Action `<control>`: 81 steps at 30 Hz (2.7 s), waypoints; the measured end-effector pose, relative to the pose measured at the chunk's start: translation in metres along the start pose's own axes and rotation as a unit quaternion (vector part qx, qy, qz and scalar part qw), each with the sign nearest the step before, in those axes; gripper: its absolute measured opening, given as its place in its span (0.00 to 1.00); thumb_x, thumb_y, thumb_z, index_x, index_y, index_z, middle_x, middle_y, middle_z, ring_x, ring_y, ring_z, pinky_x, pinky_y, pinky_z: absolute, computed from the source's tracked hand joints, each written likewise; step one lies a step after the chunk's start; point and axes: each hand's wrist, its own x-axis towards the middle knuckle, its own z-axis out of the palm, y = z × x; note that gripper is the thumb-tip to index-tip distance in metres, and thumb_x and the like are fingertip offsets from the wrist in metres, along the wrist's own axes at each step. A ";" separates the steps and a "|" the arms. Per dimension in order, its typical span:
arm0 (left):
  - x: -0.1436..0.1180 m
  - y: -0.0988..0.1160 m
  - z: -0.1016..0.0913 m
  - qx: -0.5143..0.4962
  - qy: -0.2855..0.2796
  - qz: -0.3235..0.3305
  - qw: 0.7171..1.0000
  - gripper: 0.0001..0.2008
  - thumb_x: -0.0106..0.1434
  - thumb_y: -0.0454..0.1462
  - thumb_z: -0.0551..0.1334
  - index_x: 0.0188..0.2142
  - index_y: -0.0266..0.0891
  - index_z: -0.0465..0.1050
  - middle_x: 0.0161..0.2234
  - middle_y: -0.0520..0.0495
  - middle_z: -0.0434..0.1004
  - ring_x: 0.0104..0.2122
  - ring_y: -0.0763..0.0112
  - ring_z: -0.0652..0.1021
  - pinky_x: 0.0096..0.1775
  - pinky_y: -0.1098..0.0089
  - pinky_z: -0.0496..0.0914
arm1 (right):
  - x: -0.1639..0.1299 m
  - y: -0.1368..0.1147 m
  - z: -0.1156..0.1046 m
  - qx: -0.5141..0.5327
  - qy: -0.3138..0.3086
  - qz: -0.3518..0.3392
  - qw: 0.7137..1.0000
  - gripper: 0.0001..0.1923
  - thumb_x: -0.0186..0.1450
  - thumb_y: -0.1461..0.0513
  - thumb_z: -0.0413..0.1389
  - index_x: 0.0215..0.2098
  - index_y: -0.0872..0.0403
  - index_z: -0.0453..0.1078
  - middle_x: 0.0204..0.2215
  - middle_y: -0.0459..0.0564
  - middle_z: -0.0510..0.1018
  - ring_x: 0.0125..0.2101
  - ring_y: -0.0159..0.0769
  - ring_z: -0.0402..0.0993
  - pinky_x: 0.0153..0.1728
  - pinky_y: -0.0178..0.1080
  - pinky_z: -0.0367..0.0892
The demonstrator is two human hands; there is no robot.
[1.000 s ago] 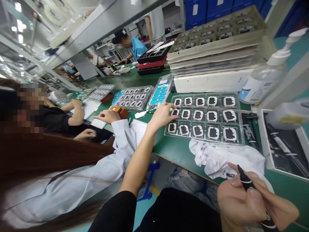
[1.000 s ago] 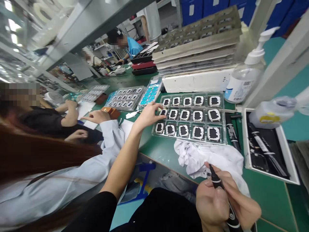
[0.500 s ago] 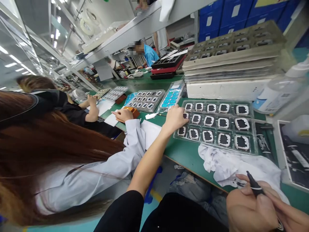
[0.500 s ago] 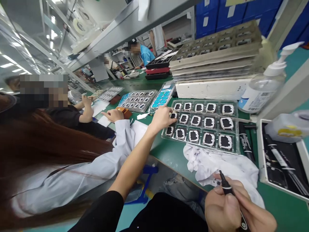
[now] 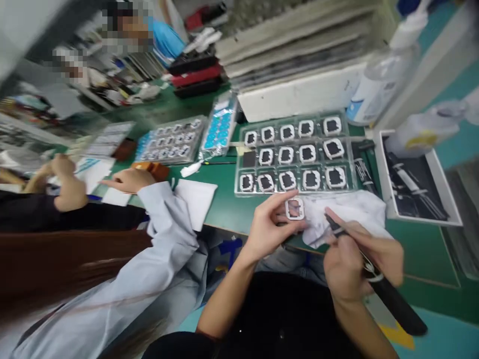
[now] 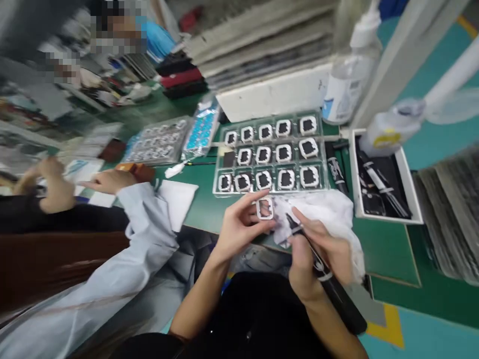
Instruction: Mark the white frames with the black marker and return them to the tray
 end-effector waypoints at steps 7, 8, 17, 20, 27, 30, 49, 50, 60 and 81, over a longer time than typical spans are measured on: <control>-0.010 0.000 0.001 0.092 -0.003 0.029 0.995 0.26 0.68 0.42 0.86 0.62 0.46 0.87 0.49 0.46 0.95 0.43 0.62 0.94 0.50 0.67 0.92 | 0.006 -0.021 0.023 -0.028 -0.003 0.000 1.000 0.08 0.76 0.64 0.73 0.52 0.47 0.84 0.52 0.53 0.95 0.53 0.54 0.97 0.56 0.54 0.94; -0.011 -0.001 0.002 0.106 -0.002 0.041 0.994 0.24 0.69 0.41 0.86 0.61 0.46 0.87 0.48 0.47 0.95 0.44 0.63 0.95 0.51 0.67 0.92 | 0.006 -0.021 0.023 -0.033 -0.007 0.000 0.999 0.09 0.76 0.64 0.73 0.53 0.47 0.85 0.53 0.52 0.95 0.53 0.53 0.97 0.57 0.53 0.94; -0.017 -0.004 0.003 0.207 0.016 0.152 0.966 0.21 0.75 0.37 0.82 0.64 0.47 0.86 0.53 0.49 0.96 0.44 0.67 0.95 0.53 0.72 0.90 | 0.013 -0.030 0.023 -0.083 -0.018 -0.019 0.996 0.10 0.77 0.64 0.72 0.54 0.46 0.85 0.51 0.49 0.96 0.47 0.48 0.97 0.49 0.48 0.96; -0.018 -0.004 0.004 0.230 0.024 0.162 0.959 0.21 0.76 0.38 0.81 0.64 0.48 0.86 0.53 0.49 0.96 0.43 0.67 0.95 0.52 0.72 0.90 | 0.015 -0.031 0.024 -0.091 -0.016 -0.027 0.995 0.09 0.77 0.65 0.72 0.53 0.46 0.84 0.49 0.49 0.96 0.46 0.48 0.97 0.48 0.48 0.96; -0.019 -0.005 0.004 0.266 0.025 0.182 0.946 0.20 0.78 0.40 0.80 0.65 0.47 0.85 0.51 0.49 0.97 0.42 0.67 0.95 0.51 0.72 0.90 | 0.015 -0.032 0.024 -0.095 -0.014 -0.028 0.995 0.08 0.78 0.65 0.71 0.53 0.46 0.83 0.49 0.48 0.95 0.46 0.45 0.97 0.50 0.45 0.95; -0.019 -0.006 0.002 0.298 0.025 0.199 0.933 0.19 0.78 0.41 0.79 0.65 0.47 0.85 0.49 0.49 0.97 0.39 0.68 0.95 0.48 0.73 0.89 | 0.017 -0.033 0.025 -0.118 -0.029 -0.053 0.991 0.10 0.77 0.66 0.71 0.53 0.46 0.83 0.48 0.49 0.95 0.45 0.47 0.97 0.49 0.47 0.95; -0.018 -0.008 0.001 0.306 0.029 0.206 0.929 0.18 0.79 0.42 0.79 0.64 0.46 0.87 0.45 0.49 0.97 0.36 0.68 0.93 0.44 0.72 0.88 | 0.018 -0.033 0.024 -0.130 -0.025 -0.066 0.989 0.11 0.75 0.65 0.72 0.54 0.46 0.83 0.49 0.51 0.95 0.41 0.48 0.96 0.46 0.48 0.95; -0.017 -0.008 0.001 0.305 0.028 0.209 0.929 0.18 0.79 0.42 0.79 0.64 0.46 0.87 0.46 0.49 0.97 0.36 0.68 0.93 0.45 0.72 0.88 | 0.019 -0.034 0.024 -0.134 -0.024 -0.069 0.988 0.11 0.76 0.65 0.71 0.53 0.46 0.83 0.49 0.51 0.96 0.41 0.47 0.96 0.45 0.48 0.94; -0.011 -0.002 -0.003 0.251 -0.006 0.150 0.956 0.18 0.76 0.41 0.81 0.63 0.45 0.89 0.45 0.49 0.96 0.40 0.66 0.94 0.50 0.71 0.89 | 0.018 -0.033 0.026 -0.100 -0.013 -0.036 0.994 0.06 0.78 0.65 0.69 0.47 0.46 0.82 0.42 0.46 0.95 0.41 0.44 0.96 0.42 0.41 0.92; -0.009 -0.001 0.001 0.139 -0.007 0.105 0.985 0.29 0.64 0.45 0.89 0.61 0.40 0.91 0.43 0.45 0.96 0.34 0.66 0.92 0.41 0.71 0.89 | 0.003 -0.026 0.023 -0.011 0.012 0.016 1.000 0.05 0.79 0.60 0.71 0.51 0.47 0.82 0.49 0.49 0.95 0.47 0.47 0.97 0.51 0.49 0.93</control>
